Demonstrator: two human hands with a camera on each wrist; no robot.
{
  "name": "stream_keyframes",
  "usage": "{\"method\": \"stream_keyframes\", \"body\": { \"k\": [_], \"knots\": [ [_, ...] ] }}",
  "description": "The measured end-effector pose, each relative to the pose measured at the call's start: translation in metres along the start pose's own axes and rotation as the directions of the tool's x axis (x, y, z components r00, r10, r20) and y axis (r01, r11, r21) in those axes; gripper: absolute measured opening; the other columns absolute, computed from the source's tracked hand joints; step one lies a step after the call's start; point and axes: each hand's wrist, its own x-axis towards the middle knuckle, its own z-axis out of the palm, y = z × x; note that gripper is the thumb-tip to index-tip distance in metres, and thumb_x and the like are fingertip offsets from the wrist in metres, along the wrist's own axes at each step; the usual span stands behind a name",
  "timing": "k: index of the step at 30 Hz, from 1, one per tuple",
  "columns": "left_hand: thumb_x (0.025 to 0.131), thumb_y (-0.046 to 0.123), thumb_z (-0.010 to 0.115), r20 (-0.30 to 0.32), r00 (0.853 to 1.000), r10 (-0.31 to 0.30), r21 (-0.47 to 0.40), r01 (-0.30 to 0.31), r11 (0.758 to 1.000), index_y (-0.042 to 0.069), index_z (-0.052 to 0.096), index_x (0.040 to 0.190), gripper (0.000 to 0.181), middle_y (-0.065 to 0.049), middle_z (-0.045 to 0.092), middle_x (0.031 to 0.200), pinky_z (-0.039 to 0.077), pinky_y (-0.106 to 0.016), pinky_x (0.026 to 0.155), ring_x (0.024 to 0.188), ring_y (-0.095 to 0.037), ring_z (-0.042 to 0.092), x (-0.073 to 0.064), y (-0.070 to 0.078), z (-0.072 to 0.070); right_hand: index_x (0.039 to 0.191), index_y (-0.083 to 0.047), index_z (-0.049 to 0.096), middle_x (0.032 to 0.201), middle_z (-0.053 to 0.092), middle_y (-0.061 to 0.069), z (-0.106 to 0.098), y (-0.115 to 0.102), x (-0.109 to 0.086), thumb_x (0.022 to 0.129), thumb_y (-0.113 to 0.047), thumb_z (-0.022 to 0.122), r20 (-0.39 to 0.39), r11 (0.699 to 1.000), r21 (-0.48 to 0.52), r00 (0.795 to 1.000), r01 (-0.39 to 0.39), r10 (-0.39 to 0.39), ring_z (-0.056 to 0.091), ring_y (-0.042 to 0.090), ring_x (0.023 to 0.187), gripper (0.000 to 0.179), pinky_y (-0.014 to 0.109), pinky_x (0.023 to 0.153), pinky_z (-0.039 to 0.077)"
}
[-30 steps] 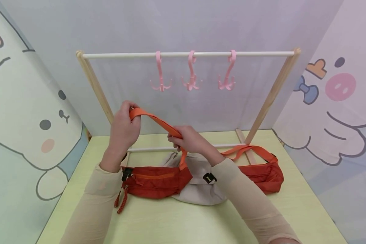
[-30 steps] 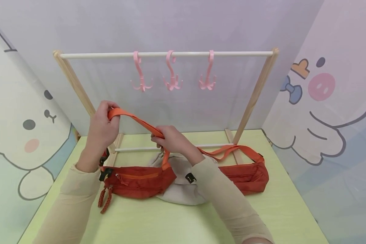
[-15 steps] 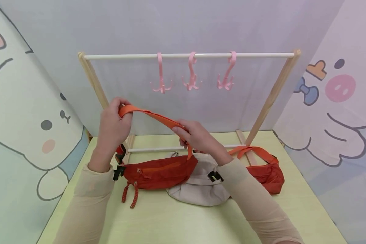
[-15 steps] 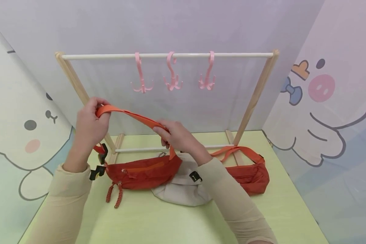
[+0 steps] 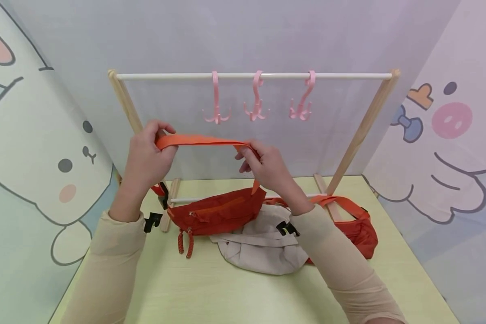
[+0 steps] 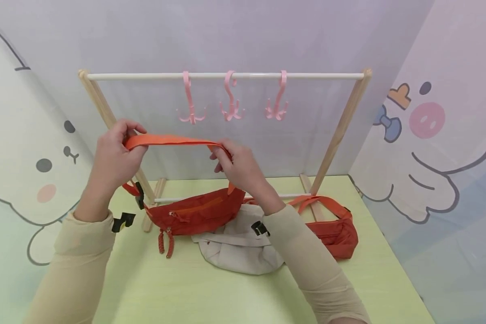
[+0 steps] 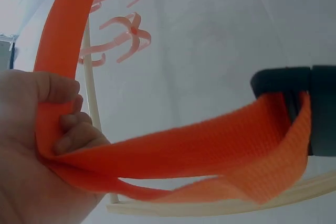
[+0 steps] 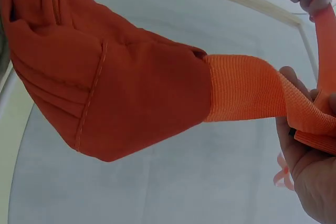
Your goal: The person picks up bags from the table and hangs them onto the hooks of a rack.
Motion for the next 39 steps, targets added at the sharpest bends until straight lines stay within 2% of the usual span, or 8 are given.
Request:
{"method": "stream_keyframes", "body": {
  "k": [3, 7, 11, 15, 21, 29, 34, 39],
  "knots": [
    [0.096, 0.001, 0.063, 0.014, 0.999, 0.048, -0.01, -0.047, 0.999, 0.003, 0.065, 0.117, 0.021, -0.011, 0.058, 0.083, 0.037, -0.031, 0.059, 0.065, -0.026, 0.047, 0.003, -0.002, -0.002, 0.117, -0.007, 0.071, 0.091, 0.075, 0.001, -0.003, -0.004, 0.003, 0.112, -0.019, 0.056, -0.055, 1.0, -0.009, 0.998, 0.013, -0.013, 0.068, 0.013, 0.063, 0.02, 0.034, 0.064, 0.059],
    [0.095, 0.008, 0.077, 0.058, 0.993, 0.098, -0.051, -0.096, 0.994, 0.005, 0.068, 0.12, 0.026, -0.01, 0.065, 0.089, 0.041, -0.029, 0.066, 0.073, -0.023, 0.052, 0.008, -0.002, -0.005, 0.114, -0.008, 0.071, 0.081, 0.07, -0.002, -0.007, -0.007, 0.006, 0.112, -0.02, 0.056, -0.106, 0.999, -0.036, 0.994, 0.026, -0.03, 0.062, 0.014, 0.056, 0.02, 0.034, 0.054, 0.053],
    [0.093, 0.015, 0.085, 0.085, 0.987, 0.133, -0.078, -0.126, 0.989, 0.012, 0.073, 0.128, 0.037, -0.008, 0.07, 0.096, 0.045, -0.026, 0.069, 0.08, -0.021, 0.057, 0.012, -0.002, -0.008, 0.123, -0.009, 0.072, 0.074, 0.065, -0.003, -0.012, -0.009, 0.01, 0.112, -0.019, 0.057, -0.13, 0.995, -0.073, 0.988, 0.072, -0.081, 0.056, 0.012, 0.052, 0.021, 0.033, 0.05, 0.048],
    [0.095, 0.017, 0.083, 0.082, 0.984, 0.155, -0.08, -0.149, 0.986, 0.019, 0.077, 0.131, 0.036, -0.006, 0.071, 0.104, 0.042, -0.027, 0.067, 0.082, -0.019, 0.053, 0.019, -0.004, -0.008, 0.131, -0.011, 0.072, 0.071, 0.061, -0.002, -0.014, -0.01, 0.014, 0.111, -0.018, 0.06, -0.144, 0.989, -0.088, 0.981, 0.119, -0.131, 0.054, 0.012, 0.052, 0.025, 0.032, 0.052, 0.049],
    [0.102, 0.019, 0.075, 0.048, 0.986, 0.158, -0.068, -0.154, 0.986, 0.015, 0.079, 0.126, 0.025, -0.005, 0.074, 0.117, 0.042, -0.03, 0.073, 0.093, -0.017, 0.053, 0.028, -0.003, -0.005, 0.12, -0.008, 0.073, 0.069, 0.055, -0.001, -0.015, -0.014, 0.018, 0.11, -0.018, 0.06, -0.179, 0.971, -0.181, 0.965, 0.158, -0.191, 0.045, 0.014, 0.054, 0.019, 0.031, 0.051, 0.038],
    [0.108, 0.026, 0.065, -0.038, 0.983, 0.182, -0.01, -0.182, 0.983, 0.008, 0.077, 0.124, 0.028, -0.011, 0.074, 0.113, 0.041, -0.037, 0.078, 0.094, -0.025, 0.056, 0.048, 0.002, 0.005, 0.117, -0.005, 0.074, 0.063, 0.049, 0.002, -0.019, -0.018, 0.027, 0.109, -0.018, 0.063, -0.236, 0.941, -0.282, 0.937, 0.187, -0.257, 0.037, 0.015, 0.051, 0.019, 0.032, 0.049, 0.032],
    [0.109, 0.03, 0.062, -0.076, 0.983, 0.169, 0.024, -0.168, 0.986, 0.005, 0.077, 0.122, 0.031, -0.013, 0.072, 0.104, 0.038, -0.038, 0.076, 0.088, -0.027, 0.055, 0.059, 0.007, 0.012, 0.117, -0.004, 0.074, 0.065, 0.052, 0.002, -0.02, -0.021, 0.032, 0.109, -0.02, 0.062, -0.244, 0.931, -0.32, 0.934, 0.177, -0.261, 0.038, 0.014, 0.051, 0.021, 0.031, 0.049, 0.033],
    [0.109, 0.029, 0.062, -0.107, 0.98, 0.166, 0.01, -0.166, 0.986, 0.004, 0.077, 0.12, 0.032, -0.015, 0.07, 0.1, 0.036, -0.038, 0.075, 0.086, -0.028, 0.054, 0.067, 0.009, 0.019, 0.117, -0.003, 0.074, 0.065, 0.051, 0.003, -0.022, -0.024, 0.035, 0.11, -0.021, 0.061, -0.258, 0.927, -0.342, 0.933, 0.155, -0.251, 0.038, 0.015, 0.051, 0.024, 0.032, 0.048, 0.032]
  ]
}}
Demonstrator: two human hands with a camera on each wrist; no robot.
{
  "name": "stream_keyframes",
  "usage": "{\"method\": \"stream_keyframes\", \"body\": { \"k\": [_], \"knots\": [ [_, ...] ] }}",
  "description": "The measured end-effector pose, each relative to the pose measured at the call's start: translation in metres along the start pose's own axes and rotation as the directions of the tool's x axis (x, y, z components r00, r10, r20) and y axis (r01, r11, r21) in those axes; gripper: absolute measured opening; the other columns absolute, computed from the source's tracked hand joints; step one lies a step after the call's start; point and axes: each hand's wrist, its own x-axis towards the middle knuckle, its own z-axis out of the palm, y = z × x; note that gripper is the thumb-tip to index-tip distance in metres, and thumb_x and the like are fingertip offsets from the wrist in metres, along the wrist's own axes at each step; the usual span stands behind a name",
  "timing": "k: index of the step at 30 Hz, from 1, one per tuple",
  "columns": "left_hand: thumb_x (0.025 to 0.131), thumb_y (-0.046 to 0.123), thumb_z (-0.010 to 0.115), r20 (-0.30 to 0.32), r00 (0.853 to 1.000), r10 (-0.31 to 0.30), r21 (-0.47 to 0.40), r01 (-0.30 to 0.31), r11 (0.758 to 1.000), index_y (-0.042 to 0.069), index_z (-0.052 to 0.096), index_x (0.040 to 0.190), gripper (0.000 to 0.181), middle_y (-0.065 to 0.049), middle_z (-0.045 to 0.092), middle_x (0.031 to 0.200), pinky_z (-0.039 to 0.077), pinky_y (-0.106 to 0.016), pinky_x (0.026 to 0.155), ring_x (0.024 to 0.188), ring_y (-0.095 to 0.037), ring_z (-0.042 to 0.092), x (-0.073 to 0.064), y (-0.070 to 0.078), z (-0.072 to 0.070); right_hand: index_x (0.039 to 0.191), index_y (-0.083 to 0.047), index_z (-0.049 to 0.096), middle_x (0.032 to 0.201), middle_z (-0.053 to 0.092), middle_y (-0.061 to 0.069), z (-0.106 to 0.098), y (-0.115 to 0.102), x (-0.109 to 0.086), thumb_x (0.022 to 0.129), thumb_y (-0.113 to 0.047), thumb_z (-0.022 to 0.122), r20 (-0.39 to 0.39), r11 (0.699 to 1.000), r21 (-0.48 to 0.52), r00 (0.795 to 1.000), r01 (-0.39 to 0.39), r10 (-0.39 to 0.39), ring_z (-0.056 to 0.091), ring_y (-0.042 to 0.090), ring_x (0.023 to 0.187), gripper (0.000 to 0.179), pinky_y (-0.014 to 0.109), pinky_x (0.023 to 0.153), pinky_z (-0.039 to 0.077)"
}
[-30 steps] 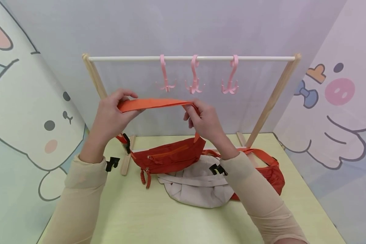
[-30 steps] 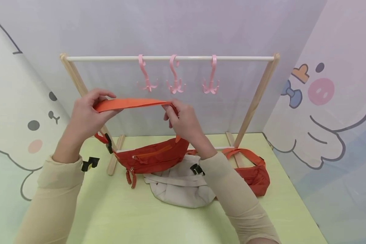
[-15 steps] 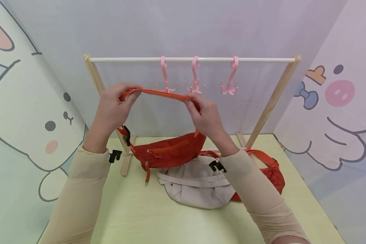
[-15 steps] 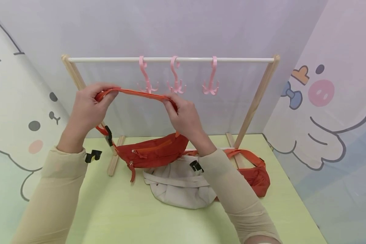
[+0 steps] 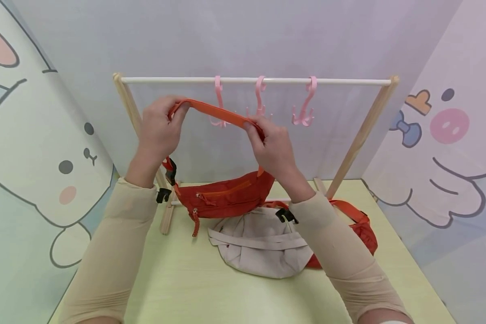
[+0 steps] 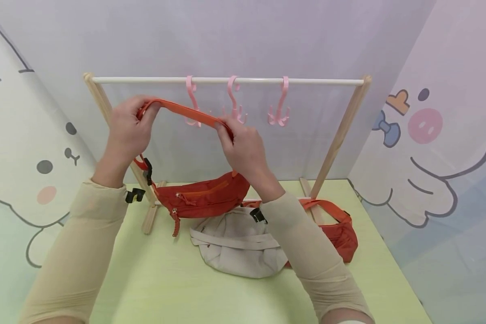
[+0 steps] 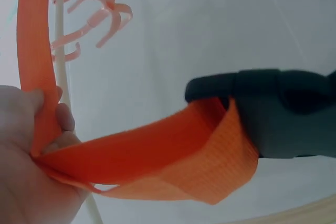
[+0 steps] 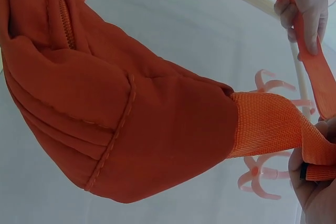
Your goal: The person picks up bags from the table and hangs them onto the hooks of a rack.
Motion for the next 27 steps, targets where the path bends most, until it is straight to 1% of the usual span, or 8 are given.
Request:
{"method": "stream_keyframes", "body": {
  "k": [3, 8, 14, 18, 23, 27],
  "knots": [
    [0.11, 0.029, 0.061, -0.004, 1.0, -0.011, -0.005, 0.011, 1.0, 0.003, 0.076, 0.121, 0.033, -0.016, 0.07, 0.101, 0.036, -0.038, 0.075, 0.087, -0.028, 0.053, 0.004, 0.0, 0.004, 0.119, -0.002, 0.074, 0.066, 0.051, 0.004, 0.0, -0.001, 0.003, 0.11, -0.022, 0.06, -0.013, 1.0, -0.021, 1.0, 0.001, -0.001, 0.038, 0.016, 0.051, 0.026, 0.033, 0.049, 0.032],
    [0.111, 0.031, 0.058, 0.005, 0.999, -0.039, -0.007, 0.039, 0.999, 0.003, 0.075, 0.123, 0.035, -0.015, 0.069, 0.104, 0.036, -0.037, 0.075, 0.088, -0.028, 0.052, 0.01, -0.001, 0.009, 0.121, -0.002, 0.074, 0.067, 0.052, 0.005, 0.001, 0.0, 0.008, 0.111, -0.023, 0.059, -0.024, 0.998, -0.063, 1.0, 0.01, -0.012, 0.037, 0.017, 0.052, 0.027, 0.033, 0.05, 0.032],
    [0.111, 0.031, 0.058, 0.002, 0.999, -0.054, -0.037, 0.054, 0.998, 0.004, 0.076, 0.122, 0.034, -0.014, 0.07, 0.104, 0.035, -0.035, 0.075, 0.086, -0.025, 0.051, 0.016, -0.008, 0.018, 0.121, -0.002, 0.073, 0.069, 0.055, 0.006, 0.004, 0.001, 0.01, 0.111, -0.023, 0.059, -0.015, 0.993, -0.114, 1.0, 0.004, -0.005, 0.039, 0.018, 0.053, 0.027, 0.033, 0.05, 0.035],
    [0.111, 0.03, 0.058, -0.005, 0.998, -0.059, -0.063, 0.059, 0.996, 0.003, 0.075, 0.121, 0.034, -0.016, 0.07, 0.103, 0.035, -0.033, 0.074, 0.083, -0.024, 0.048, 0.018, -0.012, 0.023, 0.122, -0.001, 0.073, 0.069, 0.055, 0.006, 0.006, 0.002, 0.011, 0.111, -0.022, 0.059, -0.004, 0.99, -0.143, 1.0, -0.002, 0.001, 0.041, 0.019, 0.053, 0.028, 0.033, 0.051, 0.036],
    [0.111, 0.031, 0.056, 0.006, 0.995, -0.095, -0.081, 0.096, 0.992, 0.003, 0.074, 0.125, 0.036, -0.015, 0.072, 0.111, 0.038, -0.031, 0.077, 0.088, -0.023, 0.051, 0.022, -0.015, 0.029, 0.124, -0.001, 0.073, 0.07, 0.056, 0.007, 0.008, 0.003, 0.012, 0.11, -0.022, 0.059, -0.002, 0.986, -0.169, 1.0, -0.002, 0.002, 0.043, 0.019, 0.053, 0.029, 0.033, 0.051, 0.037],
    [0.112, 0.032, 0.055, 0.021, 0.994, -0.111, -0.081, 0.113, 0.99, 0.005, 0.074, 0.126, 0.036, -0.015, 0.071, 0.111, 0.038, -0.031, 0.077, 0.088, -0.024, 0.05, 0.026, -0.019, 0.034, 0.125, -0.002, 0.073, 0.07, 0.058, 0.007, 0.008, 0.004, 0.013, 0.111, -0.021, 0.058, -0.001, 0.982, -0.189, 1.0, -0.005, 0.005, 0.044, 0.019, 0.053, 0.029, 0.033, 0.051, 0.038]
  ]
}}
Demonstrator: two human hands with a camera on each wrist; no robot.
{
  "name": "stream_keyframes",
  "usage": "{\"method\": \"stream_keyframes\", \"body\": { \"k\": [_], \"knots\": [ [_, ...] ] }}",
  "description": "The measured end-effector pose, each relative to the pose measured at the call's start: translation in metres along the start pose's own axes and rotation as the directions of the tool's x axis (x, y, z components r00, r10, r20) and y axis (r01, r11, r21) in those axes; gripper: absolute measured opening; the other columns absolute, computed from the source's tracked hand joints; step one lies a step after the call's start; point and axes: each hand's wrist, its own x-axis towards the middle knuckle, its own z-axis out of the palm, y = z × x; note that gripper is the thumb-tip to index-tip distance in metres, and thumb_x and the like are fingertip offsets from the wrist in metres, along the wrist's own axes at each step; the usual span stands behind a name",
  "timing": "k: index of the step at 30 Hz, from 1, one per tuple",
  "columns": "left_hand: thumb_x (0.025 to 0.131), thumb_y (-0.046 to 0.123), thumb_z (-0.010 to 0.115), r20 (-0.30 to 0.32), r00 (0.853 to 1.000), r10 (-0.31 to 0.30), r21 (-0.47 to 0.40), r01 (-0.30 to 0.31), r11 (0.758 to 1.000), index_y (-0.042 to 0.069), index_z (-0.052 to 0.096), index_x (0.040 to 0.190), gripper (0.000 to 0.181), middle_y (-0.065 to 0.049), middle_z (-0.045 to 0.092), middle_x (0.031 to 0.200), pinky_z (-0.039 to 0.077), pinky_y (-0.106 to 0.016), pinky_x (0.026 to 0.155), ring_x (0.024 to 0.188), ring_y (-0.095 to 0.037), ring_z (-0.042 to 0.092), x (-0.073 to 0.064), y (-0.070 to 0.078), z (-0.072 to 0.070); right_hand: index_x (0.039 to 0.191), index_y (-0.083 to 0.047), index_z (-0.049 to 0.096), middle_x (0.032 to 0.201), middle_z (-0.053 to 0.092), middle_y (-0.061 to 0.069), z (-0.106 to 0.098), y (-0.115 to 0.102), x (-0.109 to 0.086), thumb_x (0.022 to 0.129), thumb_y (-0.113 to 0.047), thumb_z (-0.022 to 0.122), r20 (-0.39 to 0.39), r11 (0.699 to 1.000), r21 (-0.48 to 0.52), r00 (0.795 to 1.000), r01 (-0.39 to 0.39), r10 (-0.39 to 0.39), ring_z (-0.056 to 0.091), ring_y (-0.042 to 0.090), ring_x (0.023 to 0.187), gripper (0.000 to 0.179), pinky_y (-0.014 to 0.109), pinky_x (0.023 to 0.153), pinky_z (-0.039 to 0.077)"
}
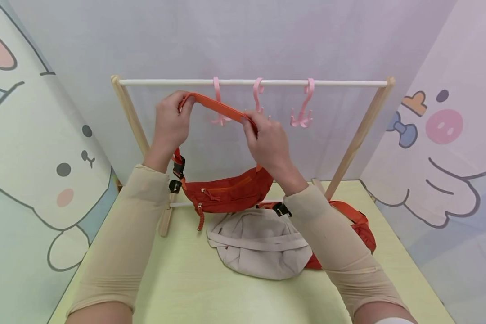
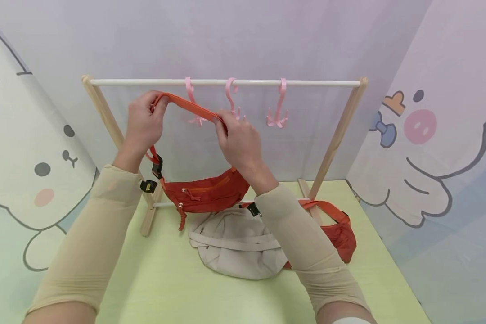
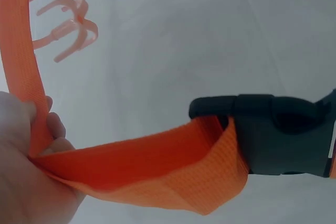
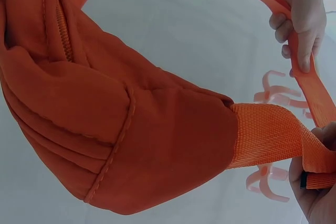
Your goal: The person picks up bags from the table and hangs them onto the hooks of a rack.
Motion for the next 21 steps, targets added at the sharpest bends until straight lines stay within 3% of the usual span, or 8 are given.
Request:
{"method": "stream_keyframes", "body": {
  "k": [11, 21],
  "knots": [
    [0.112, 0.034, 0.055, 0.021, 0.998, -0.065, -0.015, 0.065, 0.998, 0.005, 0.073, 0.127, 0.037, -0.016, 0.07, 0.109, 0.039, -0.031, 0.074, 0.088, -0.023, 0.05, 0.0, -0.005, 0.008, 0.126, -0.002, 0.072, 0.073, 0.061, 0.008, 0.001, 0.003, -0.002, 0.111, -0.021, 0.058, 0.031, 1.0, -0.026, 0.999, -0.016, 0.017, 0.046, 0.021, 0.053, 0.028, 0.033, 0.051, 0.042],
    [0.112, 0.035, 0.054, 0.035, 0.998, -0.055, -0.02, 0.056, 0.998, 0.005, 0.072, 0.128, 0.039, -0.017, 0.069, 0.111, 0.039, -0.033, 0.076, 0.09, -0.024, 0.05, -0.001, -0.01, 0.012, 0.117, -0.003, 0.072, 0.068, 0.056, 0.006, 0.004, 0.004, -0.004, 0.111, -0.023, 0.057, 0.029, 0.998, -0.059, 0.999, -0.013, 0.015, 0.044, 0.021, 0.05, 0.025, 0.035, 0.05, 0.04]
  ]
}}
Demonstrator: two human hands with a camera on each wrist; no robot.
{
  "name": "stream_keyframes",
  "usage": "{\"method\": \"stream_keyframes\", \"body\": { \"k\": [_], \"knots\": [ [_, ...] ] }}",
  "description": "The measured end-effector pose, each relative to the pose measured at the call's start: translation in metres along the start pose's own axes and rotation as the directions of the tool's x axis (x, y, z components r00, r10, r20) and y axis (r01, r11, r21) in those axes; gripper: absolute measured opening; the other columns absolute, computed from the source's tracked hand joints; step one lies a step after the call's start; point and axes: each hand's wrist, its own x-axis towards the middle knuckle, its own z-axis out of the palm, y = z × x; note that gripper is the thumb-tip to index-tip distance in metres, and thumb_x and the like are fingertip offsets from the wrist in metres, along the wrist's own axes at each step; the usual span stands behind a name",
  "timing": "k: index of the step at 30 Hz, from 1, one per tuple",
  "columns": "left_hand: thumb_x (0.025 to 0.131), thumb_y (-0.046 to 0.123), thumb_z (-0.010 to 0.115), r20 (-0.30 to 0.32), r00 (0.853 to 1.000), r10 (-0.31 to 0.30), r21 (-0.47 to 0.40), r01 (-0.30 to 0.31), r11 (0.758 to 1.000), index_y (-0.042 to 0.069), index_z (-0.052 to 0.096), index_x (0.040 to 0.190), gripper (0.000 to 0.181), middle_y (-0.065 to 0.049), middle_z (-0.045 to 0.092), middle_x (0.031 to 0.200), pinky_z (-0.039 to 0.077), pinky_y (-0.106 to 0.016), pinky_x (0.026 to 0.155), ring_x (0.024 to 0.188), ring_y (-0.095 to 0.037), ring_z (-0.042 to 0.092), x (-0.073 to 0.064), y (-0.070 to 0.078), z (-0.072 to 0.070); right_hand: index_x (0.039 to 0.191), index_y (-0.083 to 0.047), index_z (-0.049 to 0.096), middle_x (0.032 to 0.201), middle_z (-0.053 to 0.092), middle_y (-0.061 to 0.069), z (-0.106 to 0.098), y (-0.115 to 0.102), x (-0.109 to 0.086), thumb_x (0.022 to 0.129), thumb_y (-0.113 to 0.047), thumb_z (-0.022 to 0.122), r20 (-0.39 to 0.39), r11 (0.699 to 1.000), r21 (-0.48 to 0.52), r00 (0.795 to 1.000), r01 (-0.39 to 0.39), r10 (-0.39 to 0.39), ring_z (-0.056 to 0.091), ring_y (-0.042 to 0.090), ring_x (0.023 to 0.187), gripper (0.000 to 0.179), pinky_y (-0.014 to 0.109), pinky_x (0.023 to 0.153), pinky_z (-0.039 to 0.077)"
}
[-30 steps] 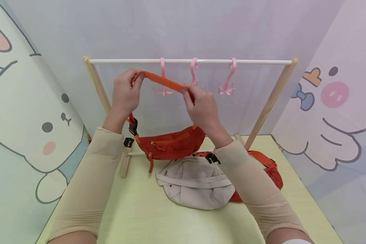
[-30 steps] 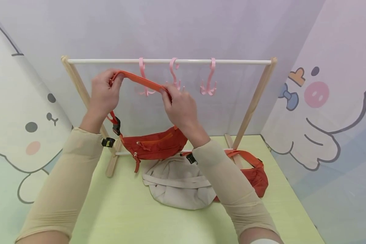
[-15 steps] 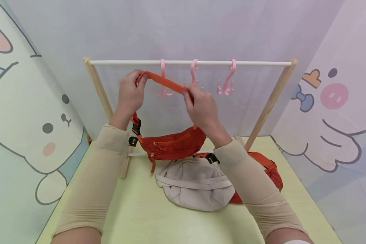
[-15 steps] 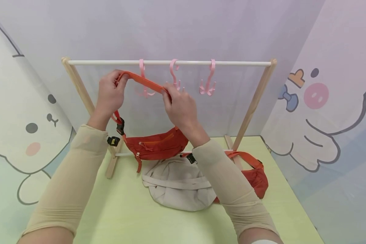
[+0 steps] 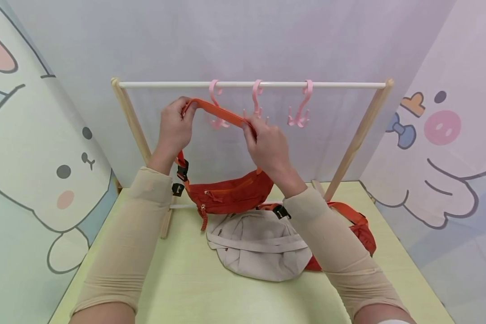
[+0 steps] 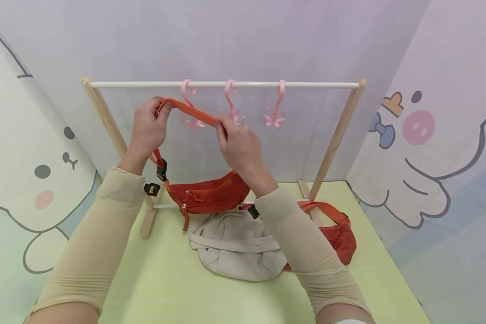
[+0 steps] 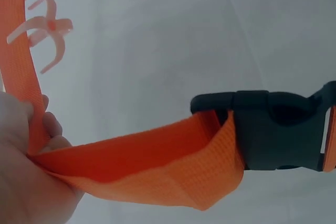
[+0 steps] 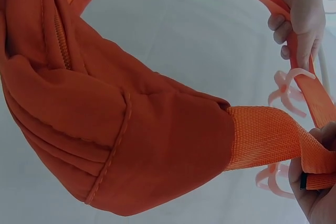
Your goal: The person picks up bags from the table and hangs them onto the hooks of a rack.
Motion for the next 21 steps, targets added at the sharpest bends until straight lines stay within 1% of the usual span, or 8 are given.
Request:
{"method": "stream_keyframes", "body": {
  "k": [6, 10, 13, 18, 21],
  "knots": [
    [0.111, 0.036, 0.054, 0.008, 1.0, -0.003, -0.003, 0.003, 1.0, 0.004, 0.071, 0.127, 0.04, -0.017, 0.07, 0.111, 0.039, -0.034, 0.076, 0.09, -0.025, 0.051, -0.0011, -0.0009, -0.0003, 0.115, -0.002, 0.072, 0.067, 0.055, 0.007, 0.0023, -0.0004, -0.0011, 0.111, -0.021, 0.058, -0.006, 1.0, 0.003, 1.0, 0.006, -0.006, 0.043, 0.02, 0.048, 0.024, 0.035, 0.049, 0.039],
    [0.111, 0.035, 0.055, -0.001, 1.0, 0.01, -0.003, -0.01, 1.0, 0.004, 0.072, 0.127, 0.039, -0.018, 0.07, 0.11, 0.038, -0.034, 0.076, 0.089, -0.025, 0.051, -0.0011, -0.0007, 0.0007, 0.116, -0.002, 0.072, 0.067, 0.055, 0.006, 0.0009, -0.0003, -0.0016, 0.111, -0.02, 0.058, -0.015, 1.0, 0.006, 1.0, 0.012, -0.012, 0.042, 0.019, 0.049, 0.024, 0.034, 0.048, 0.039],
    [0.111, 0.034, 0.055, -0.006, 1.0, 0.019, -0.005, -0.019, 1.0, 0.004, 0.072, 0.126, 0.038, -0.019, 0.07, 0.108, 0.038, -0.034, 0.075, 0.087, -0.026, 0.05, -0.0008, -0.0011, 0.001, 0.114, -0.002, 0.072, 0.066, 0.055, 0.006, 0.0004, -0.0002, -0.0018, 0.111, -0.021, 0.058, -0.019, 1.0, 0.001, 1.0, 0.016, -0.015, 0.042, 0.019, 0.048, 0.023, 0.034, 0.048, 0.039],
    [0.111, 0.036, 0.055, 0.002, 1.0, 0.01, -0.002, -0.01, 1.0, 0.005, 0.072, 0.128, 0.039, -0.017, 0.07, 0.111, 0.039, -0.034, 0.076, 0.089, -0.025, 0.051, 0.0007, -0.0013, 0.0014, 0.111, -0.002, 0.071, 0.065, 0.055, 0.006, 0.0006, -0.0014, -0.0035, 0.111, -0.021, 0.058, -0.018, 1.0, -0.014, 1.0, 0.021, -0.021, 0.043, 0.019, 0.047, 0.023, 0.034, 0.048, 0.039],
    [0.111, 0.036, 0.055, 0.014, 1.0, 0.001, -0.006, -0.001, 1.0, 0.005, 0.072, 0.129, 0.039, -0.017, 0.069, 0.11, 0.039, -0.034, 0.075, 0.089, -0.025, 0.05, 0.0013, -0.0023, 0.0022, 0.111, -0.002, 0.071, 0.065, 0.055, 0.006, 0.0015, -0.0017, -0.0046, 0.11, -0.02, 0.058, -0.016, 1.0, -0.012, 1.0, 0.019, -0.019, 0.042, 0.019, 0.048, 0.022, 0.034, 0.048, 0.039]
  ]
}}
